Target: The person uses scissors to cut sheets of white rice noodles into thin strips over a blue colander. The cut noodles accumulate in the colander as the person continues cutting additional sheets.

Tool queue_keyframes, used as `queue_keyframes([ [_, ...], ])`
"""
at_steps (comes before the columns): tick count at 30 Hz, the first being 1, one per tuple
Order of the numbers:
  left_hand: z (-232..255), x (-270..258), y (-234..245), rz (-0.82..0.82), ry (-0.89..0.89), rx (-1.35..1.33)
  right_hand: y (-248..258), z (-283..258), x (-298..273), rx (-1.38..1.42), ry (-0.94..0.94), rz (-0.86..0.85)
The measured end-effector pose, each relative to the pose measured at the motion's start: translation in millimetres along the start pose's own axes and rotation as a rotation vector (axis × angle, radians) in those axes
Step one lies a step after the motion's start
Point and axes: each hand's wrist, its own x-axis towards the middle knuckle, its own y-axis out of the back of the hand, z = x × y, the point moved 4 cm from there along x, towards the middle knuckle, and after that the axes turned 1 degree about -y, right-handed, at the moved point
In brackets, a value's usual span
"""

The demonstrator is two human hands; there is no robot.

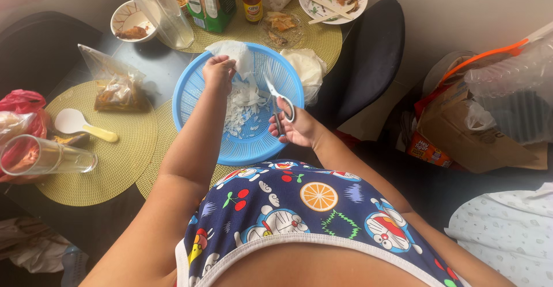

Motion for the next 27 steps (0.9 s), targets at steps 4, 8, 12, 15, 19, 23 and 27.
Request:
queue_keyframes([
  [4, -1.1, -12.6, 10.0, -0.098, 0.066, -0.005, -8.5, 5.4, 10.0, -0.11, -0.048, -0.016],
  [8, 8.1, -31.4, 12.3, -0.185, 0.133, -0.013, -16.3, 2.7, 9.8, -0.182, -0.1, -0.014],
  [12, 14.3, -42.6, 11.4, -0.272, 0.138, 0.008, -21.3, 0.6, 10.9, -0.171, -0.08, -0.067],
  [15, 15.7, -49.6, 8.4, -0.331, 0.125, 0.045, -22.4, -1.7, 13.0, -0.169, -0.015, -0.083],
  [19, 16.8, -58.6, 2.3, -0.36, 0.123, 0.093, -22.1, -6.0, 15.6, -0.215, 0.015, -0.042],
  [23, 19.8, -68.8, -4.5, -0.399, 0.144, 0.147, -22.7, -8.4, 18.6, -0.29, 0.004, 0.014],
  [27, 23.1, -75.9, -12.1, -0.382, 0.125, 0.227, -22.9, -11.0, 15.9, -0.33, 0.016, 0.052],
])
